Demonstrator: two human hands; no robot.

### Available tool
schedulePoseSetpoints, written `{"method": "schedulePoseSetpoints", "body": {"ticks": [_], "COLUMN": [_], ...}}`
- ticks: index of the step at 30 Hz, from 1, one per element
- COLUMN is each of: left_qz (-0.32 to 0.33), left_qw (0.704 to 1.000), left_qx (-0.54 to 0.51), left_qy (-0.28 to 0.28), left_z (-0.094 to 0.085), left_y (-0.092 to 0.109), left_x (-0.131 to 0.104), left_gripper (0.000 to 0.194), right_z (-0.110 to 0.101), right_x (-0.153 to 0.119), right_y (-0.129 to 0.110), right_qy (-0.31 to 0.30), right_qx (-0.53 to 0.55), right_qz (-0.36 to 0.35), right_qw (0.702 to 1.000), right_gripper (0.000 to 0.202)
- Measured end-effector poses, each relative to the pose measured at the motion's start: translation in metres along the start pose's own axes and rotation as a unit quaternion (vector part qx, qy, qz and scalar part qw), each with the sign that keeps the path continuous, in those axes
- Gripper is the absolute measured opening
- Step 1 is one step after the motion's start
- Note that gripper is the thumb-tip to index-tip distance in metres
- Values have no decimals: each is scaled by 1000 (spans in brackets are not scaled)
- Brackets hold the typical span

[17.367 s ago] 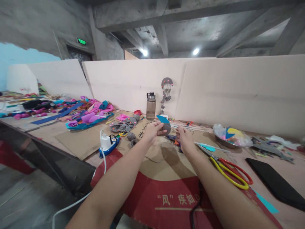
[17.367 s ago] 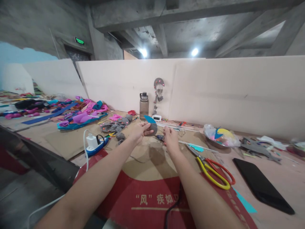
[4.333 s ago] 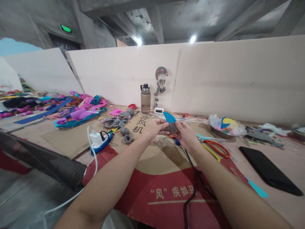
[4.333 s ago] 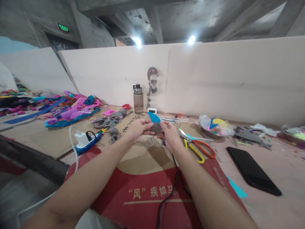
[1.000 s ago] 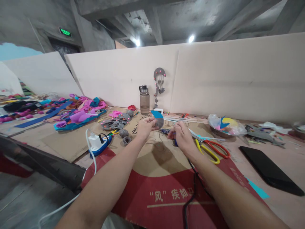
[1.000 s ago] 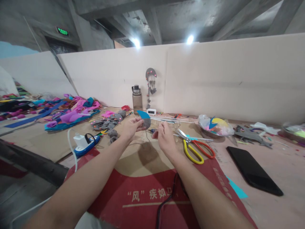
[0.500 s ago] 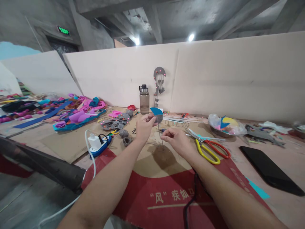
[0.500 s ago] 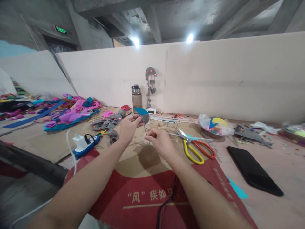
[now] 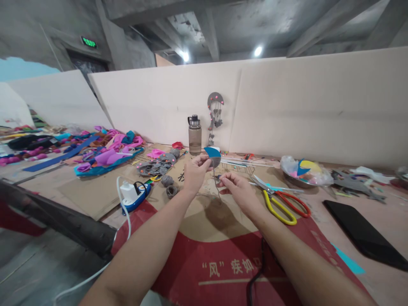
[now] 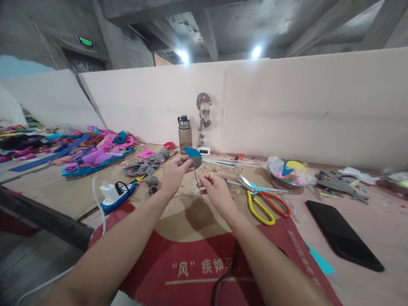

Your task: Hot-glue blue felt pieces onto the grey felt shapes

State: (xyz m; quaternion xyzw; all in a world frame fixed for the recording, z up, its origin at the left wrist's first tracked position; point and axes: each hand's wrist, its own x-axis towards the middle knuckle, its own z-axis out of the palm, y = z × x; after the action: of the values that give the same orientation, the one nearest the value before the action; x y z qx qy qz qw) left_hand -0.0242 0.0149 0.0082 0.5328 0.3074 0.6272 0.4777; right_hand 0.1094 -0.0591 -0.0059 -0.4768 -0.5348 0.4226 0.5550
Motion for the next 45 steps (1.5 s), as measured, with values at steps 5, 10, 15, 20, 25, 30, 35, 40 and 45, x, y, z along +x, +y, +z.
{"method": "schedulePoseSetpoints", "body": {"ticks": [5,10,15,20,25,30,35,40,45], "left_qz": [-9,-18,-28,-59,-80,-2,98,30,-116], "left_qw": [1000,1000,999,996,992,1000,985,996,990], "left_qx": [-8,-8,-13,-60,-90,0,136,73,-52], "left_qy": [-4,-5,7,17,31,-6,-28,-53,-63], "left_z": [-1,-2,-4,-4,-3,-1,-1,2,3], "left_y": [-2,-6,-10,-7,-6,-7,-3,-1,4], "left_x": [1,2,4,6,7,-1,-13,-12,-6], "left_gripper": [16,16,18,20,27,20,16,16,24], "right_z": [1,0,-1,0,-7,2,19,6,-13], "right_x": [-3,-2,0,-1,3,4,-2,0,4], "right_y": [0,2,6,7,12,16,13,7,5], "right_qy": [-10,-4,13,1,36,96,59,71,85], "right_qx": [59,38,31,23,-80,-23,89,0,-122], "right_qz": [38,40,33,33,-30,-51,1,-16,-32], "right_qw": [997,998,999,999,996,994,994,997,988], "right_gripper": [32,26,19,15,13,33,45,36,49]}}
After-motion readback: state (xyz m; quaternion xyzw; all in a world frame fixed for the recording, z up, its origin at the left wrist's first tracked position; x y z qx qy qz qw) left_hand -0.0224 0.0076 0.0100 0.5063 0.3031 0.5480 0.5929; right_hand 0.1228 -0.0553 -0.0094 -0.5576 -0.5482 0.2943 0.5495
